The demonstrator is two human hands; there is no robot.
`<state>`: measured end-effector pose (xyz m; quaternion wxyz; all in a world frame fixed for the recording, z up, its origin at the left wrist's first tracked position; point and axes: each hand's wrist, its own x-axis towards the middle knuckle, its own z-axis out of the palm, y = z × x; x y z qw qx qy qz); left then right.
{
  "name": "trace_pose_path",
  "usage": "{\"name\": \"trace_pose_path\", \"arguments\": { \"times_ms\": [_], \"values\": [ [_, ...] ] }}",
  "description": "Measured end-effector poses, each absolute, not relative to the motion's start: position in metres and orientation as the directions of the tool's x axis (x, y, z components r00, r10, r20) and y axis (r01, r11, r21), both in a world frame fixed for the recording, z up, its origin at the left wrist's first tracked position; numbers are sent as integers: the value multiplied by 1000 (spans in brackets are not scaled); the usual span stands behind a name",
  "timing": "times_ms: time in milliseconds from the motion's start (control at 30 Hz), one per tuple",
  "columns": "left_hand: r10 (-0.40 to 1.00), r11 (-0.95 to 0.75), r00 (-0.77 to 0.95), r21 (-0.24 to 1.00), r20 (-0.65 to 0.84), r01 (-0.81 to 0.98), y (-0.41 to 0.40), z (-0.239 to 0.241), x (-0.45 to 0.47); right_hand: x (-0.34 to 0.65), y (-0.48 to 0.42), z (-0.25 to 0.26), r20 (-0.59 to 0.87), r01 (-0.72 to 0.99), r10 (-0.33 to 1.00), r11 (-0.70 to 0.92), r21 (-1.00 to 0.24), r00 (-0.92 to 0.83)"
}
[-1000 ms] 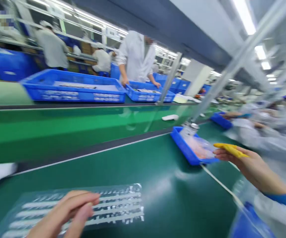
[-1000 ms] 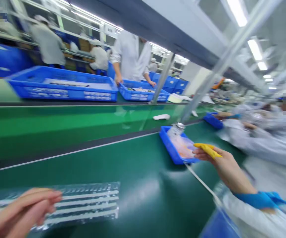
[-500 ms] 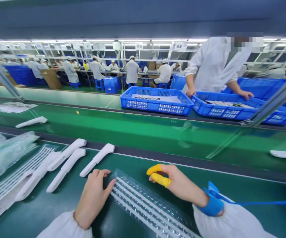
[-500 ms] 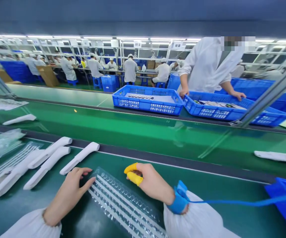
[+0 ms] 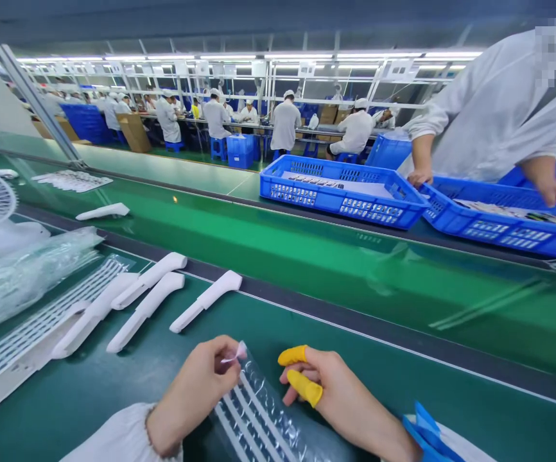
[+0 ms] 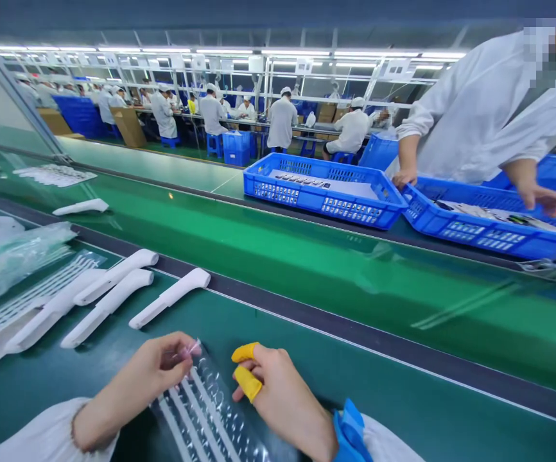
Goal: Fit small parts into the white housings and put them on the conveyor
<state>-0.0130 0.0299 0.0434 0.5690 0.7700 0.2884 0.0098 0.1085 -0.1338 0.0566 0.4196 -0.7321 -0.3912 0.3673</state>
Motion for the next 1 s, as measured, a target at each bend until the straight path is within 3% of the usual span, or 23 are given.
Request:
{"name": "trace_pose_path", "arguments": {
  "times_ms": [67, 233, 400, 533, 700, 867, 1000],
  "values": [
    [386, -87, 842, 893, -378, 441, 33, 49, -13, 105, -127, 58, -172, 312, 891, -320, -895, 421],
    [282, 134, 836, 882, -471, 452, 38, 58, -11, 104, -107, 55, 216, 593, 925, -11, -805, 311],
    [279, 277, 827, 865, -488, 417, 39, 56, -11, 109, -99, 46, 330, 641, 922, 129, -757, 203],
    [274, 310, 824, 856, -496, 413, 38, 54, -12, 113, -102, 43, 453, 778, 891, 255, -573, 41],
    [274, 284, 826, 862, -493, 420, 37, 52, -13, 112, -107, 47, 444, 893, 893, 256, -369, -73],
    [286, 173, 834, 882, -471, 439, 34, 54, -13, 110, -109, 54, 312, 923, 943, 221, -314, -119],
    [389, 1, 834, 906, -391, 424, 30, 48, -12, 110, -109, 55, 246, 917, 960, 213, -337, -133]
  ]
}}
